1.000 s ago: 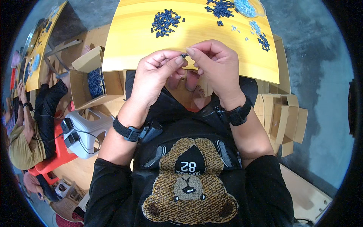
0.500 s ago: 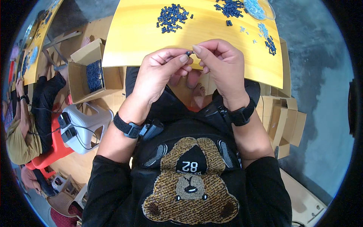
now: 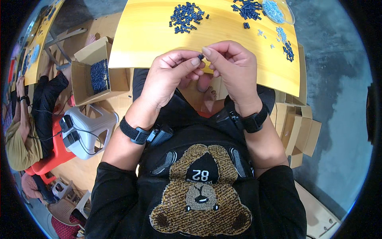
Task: Manually assembling small blue and black plastic components on a wooden table.
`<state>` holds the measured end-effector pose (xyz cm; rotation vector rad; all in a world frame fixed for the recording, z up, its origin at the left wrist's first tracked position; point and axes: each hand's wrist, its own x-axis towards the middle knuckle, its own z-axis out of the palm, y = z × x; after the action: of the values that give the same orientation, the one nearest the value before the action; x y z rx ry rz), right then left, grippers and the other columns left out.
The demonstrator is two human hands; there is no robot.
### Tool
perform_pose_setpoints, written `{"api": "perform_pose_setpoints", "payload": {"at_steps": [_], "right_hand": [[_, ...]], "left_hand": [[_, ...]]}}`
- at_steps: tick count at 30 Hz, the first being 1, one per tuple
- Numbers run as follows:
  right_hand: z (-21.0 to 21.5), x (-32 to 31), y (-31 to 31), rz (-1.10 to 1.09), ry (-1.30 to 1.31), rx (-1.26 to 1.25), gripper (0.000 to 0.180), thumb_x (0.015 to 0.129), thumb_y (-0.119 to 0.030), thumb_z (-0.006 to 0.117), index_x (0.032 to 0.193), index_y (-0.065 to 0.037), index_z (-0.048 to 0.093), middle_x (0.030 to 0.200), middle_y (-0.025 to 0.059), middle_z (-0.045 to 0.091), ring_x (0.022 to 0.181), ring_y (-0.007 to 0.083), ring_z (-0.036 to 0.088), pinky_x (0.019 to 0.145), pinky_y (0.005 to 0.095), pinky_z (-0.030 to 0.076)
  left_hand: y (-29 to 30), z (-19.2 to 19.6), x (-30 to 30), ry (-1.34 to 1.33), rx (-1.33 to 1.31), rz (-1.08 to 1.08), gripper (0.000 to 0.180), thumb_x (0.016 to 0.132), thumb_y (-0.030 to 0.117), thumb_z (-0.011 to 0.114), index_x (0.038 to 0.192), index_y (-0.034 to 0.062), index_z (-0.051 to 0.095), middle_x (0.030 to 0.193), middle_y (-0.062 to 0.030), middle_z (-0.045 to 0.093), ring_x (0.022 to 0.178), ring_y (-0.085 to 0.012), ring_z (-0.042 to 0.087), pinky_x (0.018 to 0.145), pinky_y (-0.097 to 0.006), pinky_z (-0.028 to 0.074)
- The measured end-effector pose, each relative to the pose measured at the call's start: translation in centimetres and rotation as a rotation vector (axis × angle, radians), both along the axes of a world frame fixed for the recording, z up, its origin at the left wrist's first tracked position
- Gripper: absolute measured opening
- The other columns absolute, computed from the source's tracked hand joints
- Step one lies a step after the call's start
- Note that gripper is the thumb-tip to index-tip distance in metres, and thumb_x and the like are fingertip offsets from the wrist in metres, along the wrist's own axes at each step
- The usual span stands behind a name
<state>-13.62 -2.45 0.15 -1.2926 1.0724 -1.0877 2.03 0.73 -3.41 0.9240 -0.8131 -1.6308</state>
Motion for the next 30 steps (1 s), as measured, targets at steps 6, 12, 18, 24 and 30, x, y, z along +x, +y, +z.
{"api": "perform_pose_setpoints", "payload": {"at_steps": [6, 12, 18, 24, 30], "right_hand": [[0.07, -0.15, 0.04, -0.013, 0.031, -0.011, 0.011, 0.08, -0.008, 0.069, 0.081, 0.001, 0.065, 0.069, 0.0019, 0.063, 0.061, 0.0052, 0.056, 0.056, 0.0188, 0.046], [0.03, -0.41, 0.13, -0.016, 0.023, -0.009, 0.01, 0.08, -0.008, 0.069, 0.081, 0.001, 0.065, 0.069, 0.0017, 0.063, 0.061, 0.0051, 0.057, 0.056, 0.0187, 0.046], [0.16, -0.47, 0.3, -0.004, 0.009, -0.006, 0.009, 0.081, -0.008, 0.068, 0.081, 0.001, 0.065, 0.069, 0.0016, 0.063, 0.061, 0.0054, 0.057, 0.055, 0.019, 0.046], [0.29, -0.57, 0.22, 0.013, 0.063, -0.015, 0.011, 0.08, -0.009, 0.069, 0.079, 0.001, 0.066, 0.068, 0.0019, 0.063, 0.061, 0.0054, 0.057, 0.055, 0.0193, 0.046], [0.22, -0.35, 0.3, 0.009, 0.1, -0.008, 0.011, 0.08, -0.008, 0.069, 0.078, 0.002, 0.066, 0.068, 0.0021, 0.063, 0.061, 0.0055, 0.057, 0.055, 0.0196, 0.046]], "left_hand": [[0.06, 0.07, -0.15, -0.017, -0.001, -0.001, 0.02, 0.09, 0.007, 0.056, 0.108, -0.0003, 0.06, 0.093, -0.011, 0.067, 0.077, -0.0155, 0.063, 0.069, -0.025, 0.05], [0.1, 0.18, -0.37, -0.025, 0.019, -0.006, 0.019, 0.09, 0.008, 0.057, 0.107, -0.0001, 0.06, 0.093, -0.0105, 0.067, 0.077, -0.0151, 0.063, 0.069, -0.025, 0.05], [0.12, 0.24, -0.39, -0.028, -0.001, 0.001, 0.018, 0.09, 0.008, 0.057, 0.106, 0.0001, 0.061, 0.091, -0.0096, 0.067, 0.076, -0.0147, 0.063, 0.068, -0.024, 0.051], [0.19, 0.45, -0.3, -0.06, 0.017, 0.01, 0.016, 0.089, 0.008, 0.058, 0.103, 0.0009, 0.062, 0.088, -0.0083, 0.067, 0.073, -0.0127, 0.063, 0.065, -0.023, 0.05], [0.32, 0.63, -0.29, -0.162, 0.019, 0.035, 0.013, 0.087, 0.007, 0.061, 0.099, 0.0012, 0.063, 0.084, -0.0057, 0.067, 0.071, -0.0106, 0.062, 0.062, -0.021, 0.048]]}}
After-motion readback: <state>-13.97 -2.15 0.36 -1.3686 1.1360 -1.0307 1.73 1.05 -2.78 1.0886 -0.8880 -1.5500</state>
